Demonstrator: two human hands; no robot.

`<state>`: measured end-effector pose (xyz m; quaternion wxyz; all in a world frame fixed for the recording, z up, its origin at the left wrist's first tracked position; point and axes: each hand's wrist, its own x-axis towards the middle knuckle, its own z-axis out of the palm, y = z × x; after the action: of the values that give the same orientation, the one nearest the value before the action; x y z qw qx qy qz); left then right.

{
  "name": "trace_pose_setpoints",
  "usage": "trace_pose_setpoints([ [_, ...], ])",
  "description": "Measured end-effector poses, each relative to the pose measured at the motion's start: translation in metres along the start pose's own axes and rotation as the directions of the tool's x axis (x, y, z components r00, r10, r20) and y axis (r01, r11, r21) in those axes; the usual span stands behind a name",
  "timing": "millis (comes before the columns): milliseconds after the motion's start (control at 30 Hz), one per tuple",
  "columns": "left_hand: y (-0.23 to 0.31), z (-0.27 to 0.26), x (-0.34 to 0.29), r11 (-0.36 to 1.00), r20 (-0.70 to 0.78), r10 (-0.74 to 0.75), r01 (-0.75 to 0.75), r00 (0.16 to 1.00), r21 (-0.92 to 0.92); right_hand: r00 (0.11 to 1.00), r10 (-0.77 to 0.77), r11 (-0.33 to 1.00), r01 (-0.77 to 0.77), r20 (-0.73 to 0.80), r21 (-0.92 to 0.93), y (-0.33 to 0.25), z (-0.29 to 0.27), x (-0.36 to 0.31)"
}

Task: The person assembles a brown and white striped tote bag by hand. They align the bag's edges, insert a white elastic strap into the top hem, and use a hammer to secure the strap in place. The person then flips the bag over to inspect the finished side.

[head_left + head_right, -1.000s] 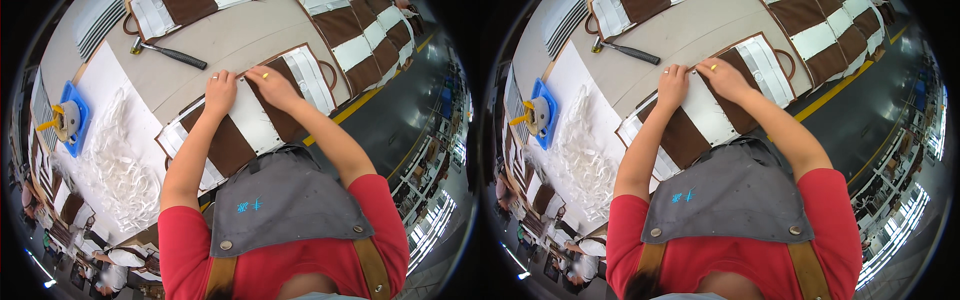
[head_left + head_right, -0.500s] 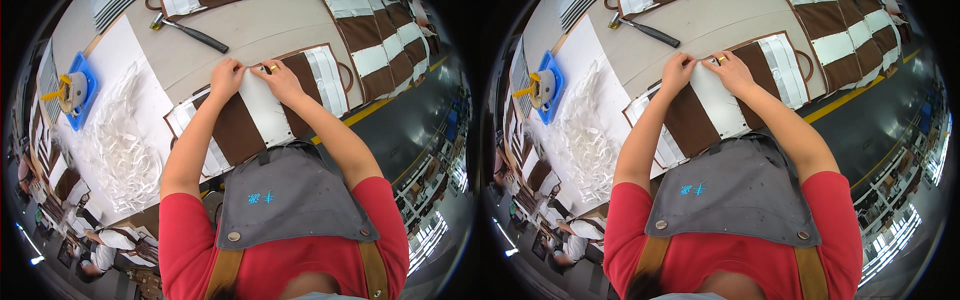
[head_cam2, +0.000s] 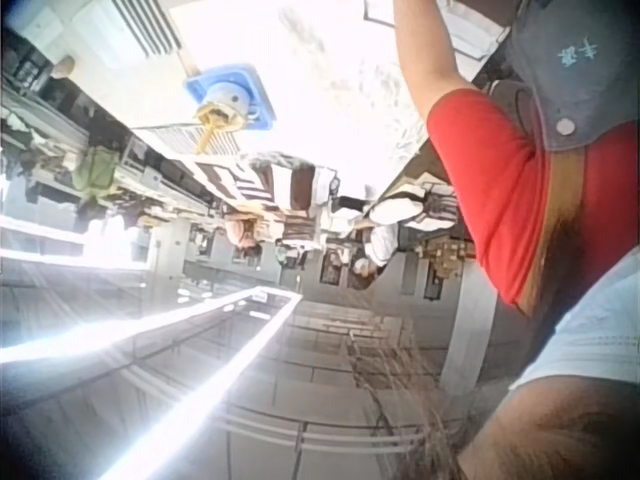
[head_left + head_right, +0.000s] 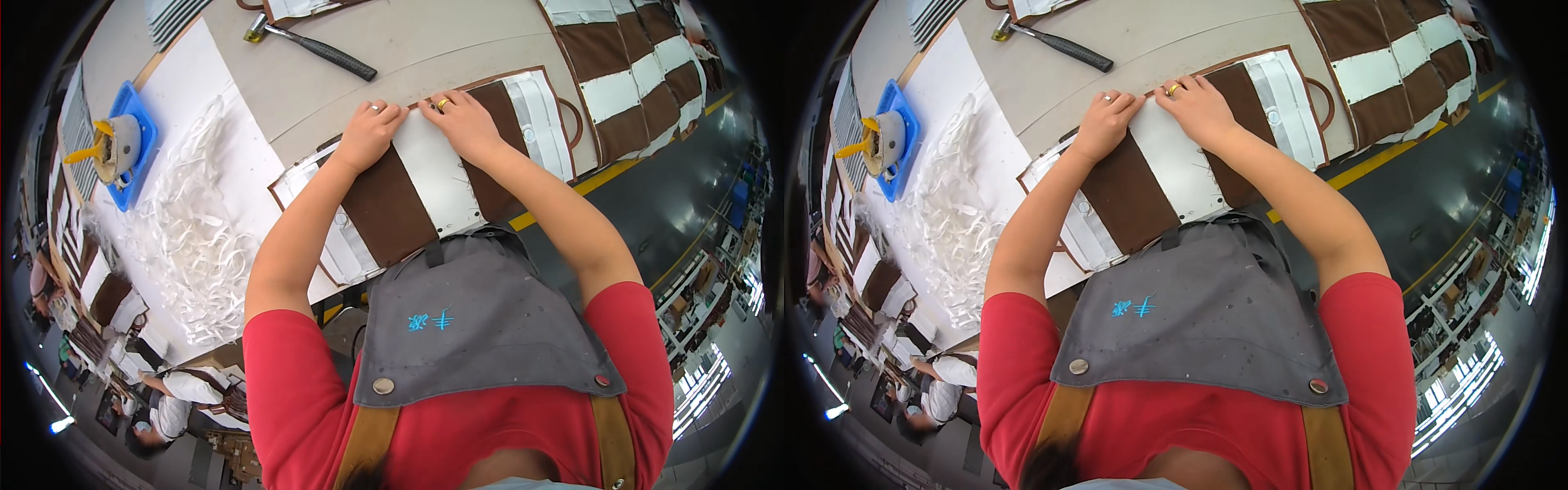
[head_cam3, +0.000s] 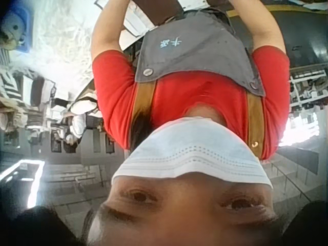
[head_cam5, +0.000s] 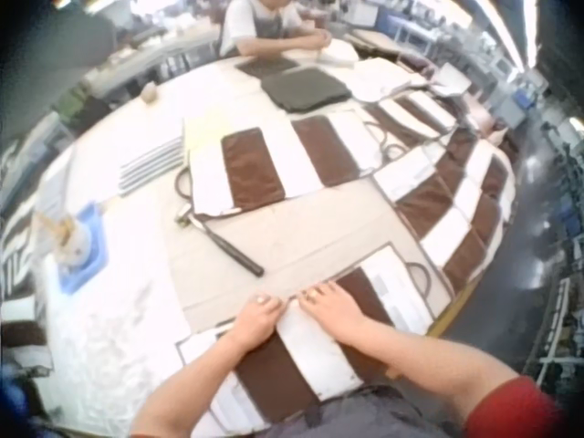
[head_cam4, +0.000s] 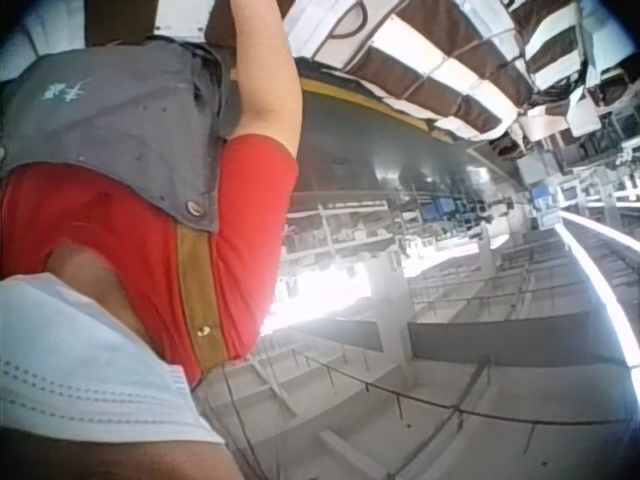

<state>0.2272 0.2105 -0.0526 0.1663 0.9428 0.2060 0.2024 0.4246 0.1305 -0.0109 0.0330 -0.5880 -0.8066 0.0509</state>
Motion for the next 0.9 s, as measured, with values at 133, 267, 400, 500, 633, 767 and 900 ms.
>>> trace_pose_setpoints([
  [133, 0.004, -0.004, 0.001, 0.983, 0.004, -0.169, 0.169, 0.986, -0.077, 0.993, 0.101, 0.971, -0.085, -0.062, 0.224, -0.004, 0.004, 0.008],
  [267, 0.000, -0.015, -0.004, 0.883, 0.090, -0.392, 0.402, 0.916, -0.241, 0.989, 0.145, 0.859, -0.111, -0.029, 0.499, -0.020, 0.012, 0.013],
  [400, -0.003, -0.017, -0.015, 0.801, 0.067, -0.449, 0.435, 0.891, -0.411, 0.992, 0.123, 0.890, -0.103, -0.017, 0.445, -0.019, 0.011, 0.018],
  [500, -0.001, -0.015, -0.022, 0.860, -0.006, -0.395, 0.368, 0.919, -0.355, 0.997, 0.075, 0.909, -0.062, -0.017, 0.412, -0.020, 0.009, 0.020],
  [633, -0.001, -0.009, -0.027, 0.973, -0.076, -0.182, 0.168, 0.980, -0.159, 0.996, -0.084, 0.963, 0.087, -0.026, 0.256, -0.016, 0.013, 0.017],
  [767, 0.002, -0.016, -0.027, 0.989, -0.047, -0.140, 0.138, 0.989, -0.056, 0.997, -0.069, 0.972, 0.073, -0.025, 0.224, -0.017, 0.013, 0.020],
  [900, 0.004, -0.033, -0.034, 0.862, -0.016, -0.475, 0.462, 0.880, -0.207, 0.996, 0.031, 0.879, 0.015, -0.089, 0.477, -0.031, 0.013, 0.037],
])
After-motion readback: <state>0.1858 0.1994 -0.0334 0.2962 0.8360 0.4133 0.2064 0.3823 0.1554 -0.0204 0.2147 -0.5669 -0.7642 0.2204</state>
